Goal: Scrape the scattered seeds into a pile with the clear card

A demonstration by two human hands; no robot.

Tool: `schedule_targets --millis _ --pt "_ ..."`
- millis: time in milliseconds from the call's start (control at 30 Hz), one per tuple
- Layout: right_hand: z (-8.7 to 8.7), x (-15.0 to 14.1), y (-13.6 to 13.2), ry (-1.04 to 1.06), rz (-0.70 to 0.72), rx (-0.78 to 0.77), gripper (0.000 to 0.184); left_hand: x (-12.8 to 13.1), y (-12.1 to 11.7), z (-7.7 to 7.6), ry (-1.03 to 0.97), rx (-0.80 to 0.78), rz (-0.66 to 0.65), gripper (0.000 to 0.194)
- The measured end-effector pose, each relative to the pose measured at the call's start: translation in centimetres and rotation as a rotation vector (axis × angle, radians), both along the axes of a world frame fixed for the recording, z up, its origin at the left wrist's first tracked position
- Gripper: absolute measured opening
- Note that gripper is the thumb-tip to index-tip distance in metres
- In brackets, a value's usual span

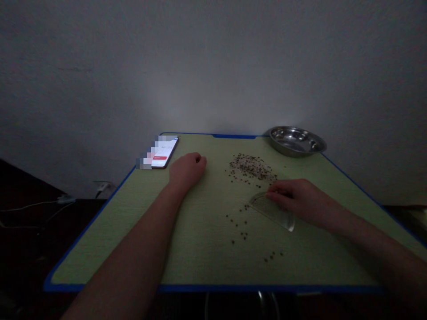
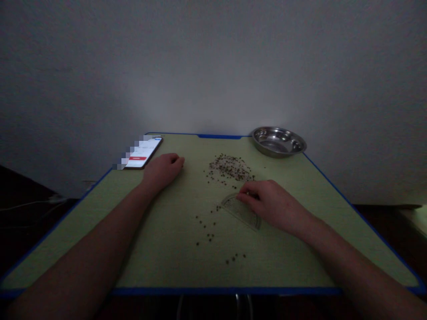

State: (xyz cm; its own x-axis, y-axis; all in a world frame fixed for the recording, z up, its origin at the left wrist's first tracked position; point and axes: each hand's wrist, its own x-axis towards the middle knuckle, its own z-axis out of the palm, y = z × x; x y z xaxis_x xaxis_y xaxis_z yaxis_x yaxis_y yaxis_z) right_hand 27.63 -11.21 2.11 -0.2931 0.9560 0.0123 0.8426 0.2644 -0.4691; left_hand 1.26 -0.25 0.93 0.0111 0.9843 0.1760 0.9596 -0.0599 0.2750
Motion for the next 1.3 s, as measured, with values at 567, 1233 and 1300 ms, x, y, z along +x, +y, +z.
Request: schedule_targets --millis 567,1233,1300 --pt "0.0 0.2 -0.6 0.016 0.04 -0.101 0.027 0.0 0.0 0.0 0.012 -0.007 0.004 0.04" --pt "0.0 -0.4 -0.1 -0.029 0.041 -0.058 0.026 0.0 -0.1 0.1 0.018 0.0 -0.002 0.04" --pt "0.0 -0.6 -0.1 -0.013 0.05 -0.042 0.025 0.0 -0.1 0.0 0.014 0.003 -0.004 0.04"
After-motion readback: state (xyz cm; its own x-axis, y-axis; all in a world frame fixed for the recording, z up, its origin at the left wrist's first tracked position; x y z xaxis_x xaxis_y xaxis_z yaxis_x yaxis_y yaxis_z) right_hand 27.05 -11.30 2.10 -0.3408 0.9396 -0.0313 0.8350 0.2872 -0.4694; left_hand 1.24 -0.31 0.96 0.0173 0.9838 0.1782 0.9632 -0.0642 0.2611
